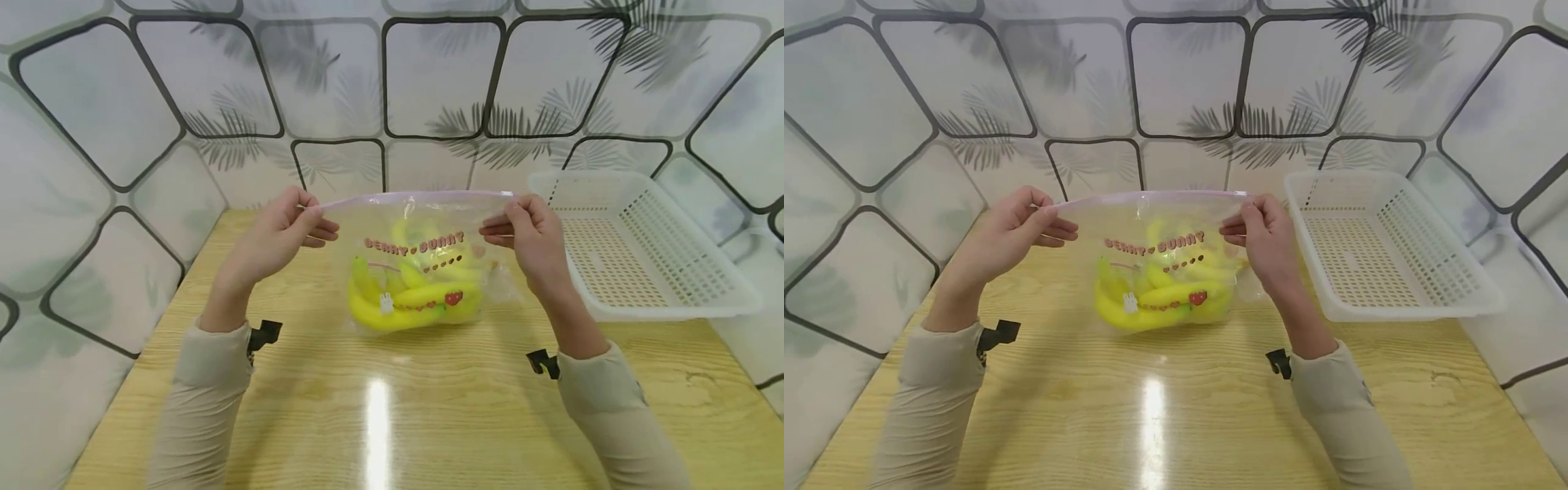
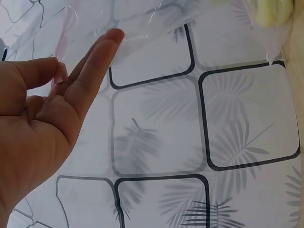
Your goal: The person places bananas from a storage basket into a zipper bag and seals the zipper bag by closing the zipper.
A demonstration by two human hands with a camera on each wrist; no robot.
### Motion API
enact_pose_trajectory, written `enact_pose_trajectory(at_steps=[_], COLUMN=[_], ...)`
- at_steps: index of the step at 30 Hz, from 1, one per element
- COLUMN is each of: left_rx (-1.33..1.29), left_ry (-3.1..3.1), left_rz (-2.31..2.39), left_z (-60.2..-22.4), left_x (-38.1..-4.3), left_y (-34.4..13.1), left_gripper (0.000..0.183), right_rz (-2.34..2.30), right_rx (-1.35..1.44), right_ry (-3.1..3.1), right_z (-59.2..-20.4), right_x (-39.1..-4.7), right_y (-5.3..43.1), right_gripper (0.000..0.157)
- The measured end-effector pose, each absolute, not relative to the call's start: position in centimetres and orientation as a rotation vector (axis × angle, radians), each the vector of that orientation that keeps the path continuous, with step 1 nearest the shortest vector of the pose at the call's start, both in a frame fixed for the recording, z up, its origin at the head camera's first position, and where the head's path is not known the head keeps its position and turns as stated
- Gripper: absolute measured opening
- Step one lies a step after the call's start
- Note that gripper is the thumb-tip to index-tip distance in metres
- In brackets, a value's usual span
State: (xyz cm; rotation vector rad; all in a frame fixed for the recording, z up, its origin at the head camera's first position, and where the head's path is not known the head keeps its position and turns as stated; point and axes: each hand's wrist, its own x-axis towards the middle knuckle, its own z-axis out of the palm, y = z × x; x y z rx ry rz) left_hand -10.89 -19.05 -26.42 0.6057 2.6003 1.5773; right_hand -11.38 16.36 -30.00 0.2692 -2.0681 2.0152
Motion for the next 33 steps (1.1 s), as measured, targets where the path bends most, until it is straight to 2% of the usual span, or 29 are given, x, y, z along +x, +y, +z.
enact_pose_trajectory(at_steps=[13, 24, 33], left_rx=[0.708, 0.709, 0.655], left_ry=[2.837, 3.008, 2.970], left_rz=[1.731, 1.948, 2.078], left_z=[-29.5, -31.2, -32.1], left_x=[-11.8, -12.6, -13.1], left_y=[-17.4, -15.4, -14.4], left_gripper=[0.021, 0.017, 0.019], right_rz=[2.056, 1.849, 1.854], right_rx=[0.314, 0.147, 0.237], right_ry=[-1.926, -2.015, -1.941], right_z=[-31.7, -32.4, -33.7], right_x=[-11.8, -12.4, -12.8], right_y=[17.0, 17.2, 17.4], right_gripper=[0.022, 0.019, 0.016])
